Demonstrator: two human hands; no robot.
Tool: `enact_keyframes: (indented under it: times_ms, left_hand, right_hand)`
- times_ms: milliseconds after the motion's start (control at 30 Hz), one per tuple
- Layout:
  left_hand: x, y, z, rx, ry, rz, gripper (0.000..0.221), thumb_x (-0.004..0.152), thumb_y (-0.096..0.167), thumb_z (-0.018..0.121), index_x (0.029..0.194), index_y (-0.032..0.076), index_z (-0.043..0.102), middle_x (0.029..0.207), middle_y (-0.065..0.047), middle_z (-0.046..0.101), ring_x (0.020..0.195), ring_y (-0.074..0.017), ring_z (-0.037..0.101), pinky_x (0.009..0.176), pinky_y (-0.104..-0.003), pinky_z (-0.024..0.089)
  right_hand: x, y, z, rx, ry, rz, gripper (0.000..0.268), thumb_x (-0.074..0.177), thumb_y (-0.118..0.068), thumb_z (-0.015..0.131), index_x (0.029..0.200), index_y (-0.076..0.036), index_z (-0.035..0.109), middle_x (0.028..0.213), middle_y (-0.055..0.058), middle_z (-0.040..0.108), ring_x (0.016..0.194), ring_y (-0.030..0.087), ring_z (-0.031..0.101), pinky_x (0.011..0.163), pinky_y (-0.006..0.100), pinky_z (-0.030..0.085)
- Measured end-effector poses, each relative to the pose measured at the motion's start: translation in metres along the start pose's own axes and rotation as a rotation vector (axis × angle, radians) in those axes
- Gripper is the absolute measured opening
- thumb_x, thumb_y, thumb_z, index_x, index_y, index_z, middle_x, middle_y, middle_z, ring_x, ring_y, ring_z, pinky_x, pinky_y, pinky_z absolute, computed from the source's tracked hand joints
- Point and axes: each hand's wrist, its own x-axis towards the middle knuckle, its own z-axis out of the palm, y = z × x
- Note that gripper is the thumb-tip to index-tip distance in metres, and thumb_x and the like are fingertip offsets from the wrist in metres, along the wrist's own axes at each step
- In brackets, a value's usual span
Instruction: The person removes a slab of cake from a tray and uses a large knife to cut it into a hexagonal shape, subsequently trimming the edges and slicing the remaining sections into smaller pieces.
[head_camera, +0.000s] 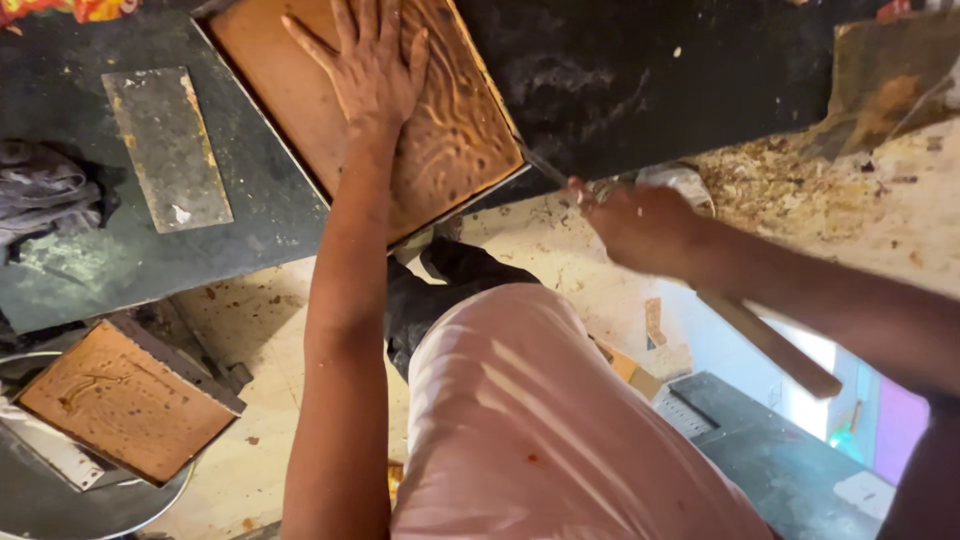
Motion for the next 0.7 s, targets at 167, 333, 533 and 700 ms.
enact_keyframes:
  times_ms: [167, 333, 533, 700]
  left_hand:
    - [-0.002, -0.001, -0.005, 0.003, -0.124, -0.037, 0.063, 0.113, 0.054, 0.035, 0.154, 0.009, 0.050, 0.159, -0.012, 0.046, 0.150, -0.0407, 0.029, 0.108, -0.085, -0.007]
    - [0.000, -0.001, -0.002, -0.067, -0.027, 0.013, 0.063, 0.108, 0.051, 0.039, 0.154, 0.010, 0.045, 0.159, -0.012, 0.041, 0.149, -0.0402, 0.023, 0.107, -0.081, -0.007]
    - [-0.042, -0.042, 0.013, -0.531, 0.361, -0.099, 0.061, 0.114, 0.044, 0.056, 0.162, 0.010, 0.039, 0.171, -0.016, 0.034, 0.162, -0.0347, 0.023, 0.130, -0.052, 0.006]
    - [-0.127, -0.079, 0.040, -0.758, 0.408, -0.698, 0.082, 0.106, 0.049, 0.067, 0.161, 0.001, 0.030, 0.163, -0.029, 0.022, 0.152, -0.0433, 0.018, 0.123, -0.049, 0.020]
  right_hand:
    - [-0.034, -0.009, -0.042, 0.069, -0.342, 0.217, 0.082, 0.088, -0.006, 0.051, 0.162, -0.017, 0.019, 0.077, 0.017, 0.074, 0.072, 0.031, 0.076, 0.064, 0.046, 0.062]
    - [-0.061, 0.022, -0.044, 0.158, -0.081, 0.372, 0.070, 0.101, -0.022, 0.049, 0.165, -0.025, 0.020, 0.067, 0.020, 0.068, 0.062, 0.038, 0.072, 0.065, 0.051, 0.057]
    - [0.047, 0.119, 0.037, -0.266, 0.490, 0.334, 0.071, 0.113, -0.028, 0.058, 0.178, -0.021, 0.028, 0.109, 0.027, 0.071, 0.097, 0.040, 0.071, 0.074, 0.052, 0.058]
    - [0.197, 0.089, 0.077, 0.472, 0.909, -0.164, 0.073, 0.109, -0.054, 0.057, 0.161, -0.009, 0.033, 0.162, 0.028, 0.039, 0.146, 0.048, 0.038, 0.116, 0.062, 0.034]
